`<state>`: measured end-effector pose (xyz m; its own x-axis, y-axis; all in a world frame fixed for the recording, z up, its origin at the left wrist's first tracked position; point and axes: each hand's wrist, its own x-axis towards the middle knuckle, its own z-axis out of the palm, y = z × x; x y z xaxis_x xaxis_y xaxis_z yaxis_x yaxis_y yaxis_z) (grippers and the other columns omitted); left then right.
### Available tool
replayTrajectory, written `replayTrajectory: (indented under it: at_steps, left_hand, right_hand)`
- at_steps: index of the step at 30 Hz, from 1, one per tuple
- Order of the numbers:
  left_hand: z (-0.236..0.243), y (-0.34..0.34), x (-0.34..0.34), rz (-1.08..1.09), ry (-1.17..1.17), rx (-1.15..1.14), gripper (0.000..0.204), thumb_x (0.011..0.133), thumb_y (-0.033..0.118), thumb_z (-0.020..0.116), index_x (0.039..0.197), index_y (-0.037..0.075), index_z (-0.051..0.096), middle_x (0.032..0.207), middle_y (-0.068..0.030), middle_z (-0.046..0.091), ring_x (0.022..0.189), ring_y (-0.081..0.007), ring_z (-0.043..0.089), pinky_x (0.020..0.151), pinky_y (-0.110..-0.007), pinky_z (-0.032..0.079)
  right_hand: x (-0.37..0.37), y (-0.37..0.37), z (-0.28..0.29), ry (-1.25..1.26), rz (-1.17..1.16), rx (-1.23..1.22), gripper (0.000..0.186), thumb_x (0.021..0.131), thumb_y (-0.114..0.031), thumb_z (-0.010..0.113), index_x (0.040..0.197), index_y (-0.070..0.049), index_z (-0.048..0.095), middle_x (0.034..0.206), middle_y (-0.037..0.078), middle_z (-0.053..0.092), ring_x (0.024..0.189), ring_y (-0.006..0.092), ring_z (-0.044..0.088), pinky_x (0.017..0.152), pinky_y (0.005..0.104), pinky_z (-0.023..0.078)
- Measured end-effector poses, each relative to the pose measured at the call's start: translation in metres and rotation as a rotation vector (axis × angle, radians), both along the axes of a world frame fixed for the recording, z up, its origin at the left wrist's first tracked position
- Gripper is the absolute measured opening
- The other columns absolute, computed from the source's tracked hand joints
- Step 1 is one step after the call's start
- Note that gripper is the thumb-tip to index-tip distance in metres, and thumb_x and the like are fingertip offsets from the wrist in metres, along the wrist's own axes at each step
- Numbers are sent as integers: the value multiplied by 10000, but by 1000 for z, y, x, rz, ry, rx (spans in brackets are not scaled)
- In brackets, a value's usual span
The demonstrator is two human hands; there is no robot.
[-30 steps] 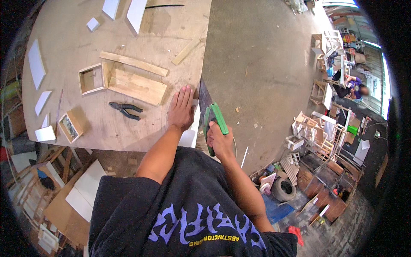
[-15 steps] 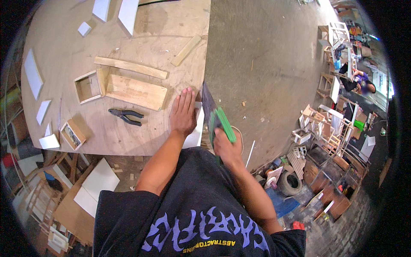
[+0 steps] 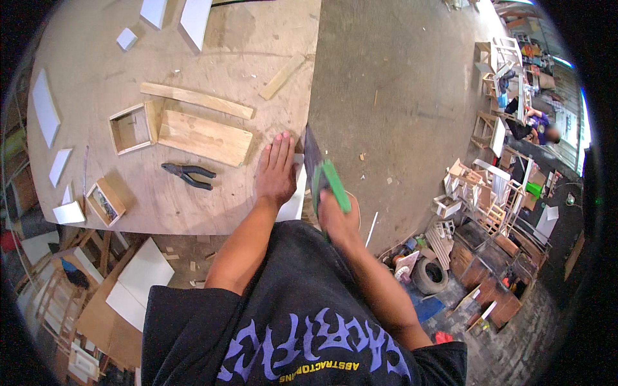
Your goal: The person assembles a model airplane by hammering parts together and sawing white foam and wood pieces to size on a workbench.
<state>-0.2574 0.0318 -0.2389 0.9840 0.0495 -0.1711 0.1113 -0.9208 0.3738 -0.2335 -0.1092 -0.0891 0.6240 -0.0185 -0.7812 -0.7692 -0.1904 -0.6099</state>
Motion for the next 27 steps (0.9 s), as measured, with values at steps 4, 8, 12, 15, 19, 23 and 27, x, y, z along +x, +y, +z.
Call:
replayTrajectory:
  at_steps: [4, 8, 12, 15, 19, 23, 27]
  left_hand:
    - [7, 1, -2, -50, 55, 114, 695, 1014, 302, 463, 1623, 39, 256, 1720, -101, 189, 1589, -253, 163, 1290, -419, 110]
    - [2, 3, -2, 5, -29, 21, 702, 1008, 297, 484, 1621, 41, 259, 1718, -104, 192, 1591, -253, 152, 1290, -414, 107]
    - [4, -2, -3, 3, 9, 15, 700, 1006, 294, 491, 1620, 46, 262, 1717, -101, 194, 1592, -250, 144, 1291, -414, 105]
    - [2, -2, -5, -10, 18, 27, 698, 1010, 295, 487, 1622, 50, 257, 1718, -99, 188, 1593, -253, 142, 1294, -417, 94]
    - [-2, -2, -4, -27, -65, 113, 683, 1020, 294, 468, 1621, 49, 256, 1719, -97, 184, 1594, -252, 135, 1297, -418, 86]
    - [-3, -1, -7, 11, -69, 27, 666, 1031, 300, 439, 1622, 51, 257, 1720, -102, 180, 1595, -252, 126, 1297, -418, 85]
    - [-4, -4, -6, 20, -25, -20, 668, 1023, 283, 439, 1622, 50, 256, 1720, -112, 180, 1595, -260, 131, 1296, -423, 88]
  right_hand:
    - [35, 16, -26, 52, -61, 161, 227, 974, -187, 651, 800, -66, 567, 603, -21, 508, 482, 90, 468, 421, 284, 344]
    - [-1, 5, -2, -8, 35, 16, 224, 971, -188, 648, 804, -64, 564, 617, -14, 508, 490, 90, 456, 424, 283, 336]
    - [-29, -7, 62, 44, -54, 57, 241, 973, -199, 650, 790, -65, 569, 621, -12, 511, 489, 101, 462, 426, 292, 345]
    - [-30, -17, -29, -195, 32, -71, 232, 972, -176, 637, 782, -105, 525, 594, -46, 435, 451, 72, 390, 411, 278, 309]
    - [10, 14, -24, -16, -76, 98, 228, 969, -178, 641, 785, -101, 531, 589, -44, 437, 457, 70, 405, 410, 277, 309]
    - [-14, 13, -2, -32, -5, 41, 205, 968, -191, 645, 809, -94, 559, 591, -44, 445, 459, 68, 404, 411, 272, 304]
    - [-50, -16, 56, -27, 25, -35, 198, 975, -215, 650, 829, -101, 580, 594, -54, 459, 460, 65, 415, 414, 261, 306]
